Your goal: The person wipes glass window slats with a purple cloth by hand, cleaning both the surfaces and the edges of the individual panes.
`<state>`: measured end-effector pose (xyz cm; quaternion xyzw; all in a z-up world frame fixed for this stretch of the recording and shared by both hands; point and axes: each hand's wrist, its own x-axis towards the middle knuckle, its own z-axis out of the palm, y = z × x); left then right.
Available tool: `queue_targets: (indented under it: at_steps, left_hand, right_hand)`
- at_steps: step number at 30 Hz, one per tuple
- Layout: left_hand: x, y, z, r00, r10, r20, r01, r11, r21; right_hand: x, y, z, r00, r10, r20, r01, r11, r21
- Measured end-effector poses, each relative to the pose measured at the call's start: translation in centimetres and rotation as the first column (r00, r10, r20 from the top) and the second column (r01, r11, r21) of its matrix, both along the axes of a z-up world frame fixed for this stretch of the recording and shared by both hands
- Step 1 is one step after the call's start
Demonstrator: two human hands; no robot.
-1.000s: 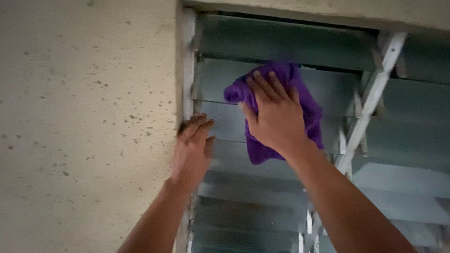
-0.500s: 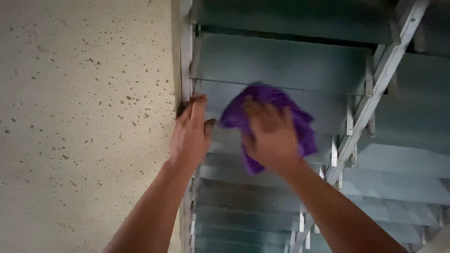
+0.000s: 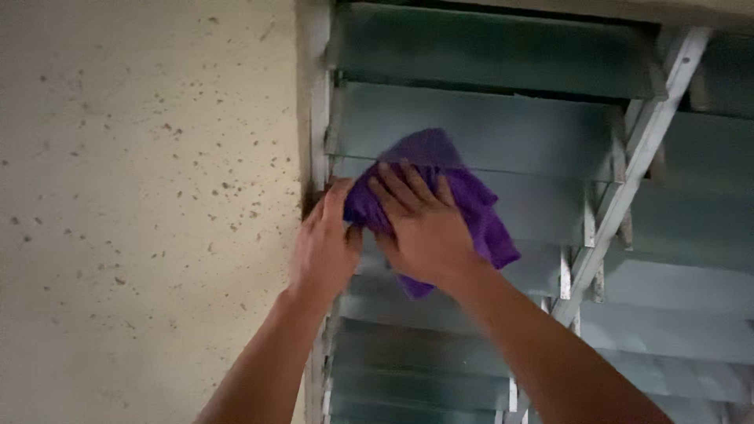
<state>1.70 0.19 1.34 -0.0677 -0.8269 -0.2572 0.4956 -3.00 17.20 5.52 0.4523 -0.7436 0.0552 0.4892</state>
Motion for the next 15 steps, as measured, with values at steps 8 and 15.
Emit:
queue_targets:
  at_steps: [8, 15]
  left_hand:
    - [1.9, -1.2, 1.1, 0.985, -0.146, 0.096, 0.142, 0.989, 0.046]
    - [2.2, -0.7, 1.5, 0.977, -0.131, 0.169, 0.110, 0.986, 0.128]
  right_hand:
    - [-0.1, 2.5, -7.5, 0.996, -0.087, -0.035, 0.078, 0.978, -0.194]
    - [0.4, 1.6, -13.1, 0.997, -0.073, 0.018, 0.075, 0.994, -0.085]
